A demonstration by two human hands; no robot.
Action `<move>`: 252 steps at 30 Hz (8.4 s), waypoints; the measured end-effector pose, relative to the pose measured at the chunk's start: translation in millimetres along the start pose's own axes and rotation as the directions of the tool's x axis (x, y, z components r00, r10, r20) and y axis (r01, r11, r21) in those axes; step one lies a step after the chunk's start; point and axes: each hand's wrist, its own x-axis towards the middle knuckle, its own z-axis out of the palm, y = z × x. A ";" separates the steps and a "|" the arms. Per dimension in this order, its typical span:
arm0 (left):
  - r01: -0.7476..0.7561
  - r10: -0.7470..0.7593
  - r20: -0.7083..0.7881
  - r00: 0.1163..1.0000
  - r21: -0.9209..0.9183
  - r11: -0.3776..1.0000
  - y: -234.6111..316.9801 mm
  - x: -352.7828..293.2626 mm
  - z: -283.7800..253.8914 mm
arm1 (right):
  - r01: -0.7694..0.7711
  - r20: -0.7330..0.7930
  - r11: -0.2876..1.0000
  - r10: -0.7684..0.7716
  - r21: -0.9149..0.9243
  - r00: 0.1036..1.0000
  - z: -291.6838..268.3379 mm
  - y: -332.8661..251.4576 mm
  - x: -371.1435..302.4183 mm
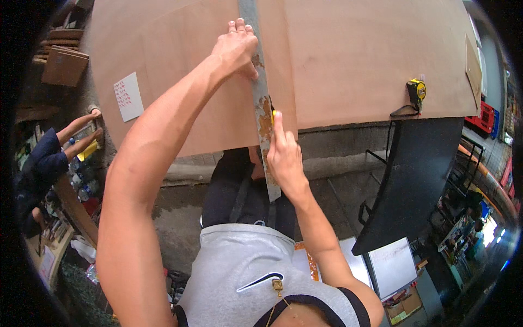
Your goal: The person uses a metal ruler and a utility knife to score and cut a large sheet of plywood on a workbench. They repeatedly align the ruler, score along the edge, and snap off sections to create smaller rectangular pieces.
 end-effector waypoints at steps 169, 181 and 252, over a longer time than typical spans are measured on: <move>0.165 -0.368 -0.692 0.621 -0.344 0.924 -106.0 116.1 29.0 | 0.060 -0.009 0.998 -0.061 -0.025 0.998 -66.3 -88.9 330.1; 0.172 -0.365 -0.724 0.586 -0.329 0.929 -106.6 118.0 31.6 | 0.081 0.002 0.996 -0.081 -0.033 0.997 -63.3 -85.5 333.9; 0.205 -0.364 -0.734 0.574 -0.302 0.931 -108.7 122.2 30.7 | -0.152 0.162 0.988 0.153 -0.020 0.975 -86.6 -116.5 327.5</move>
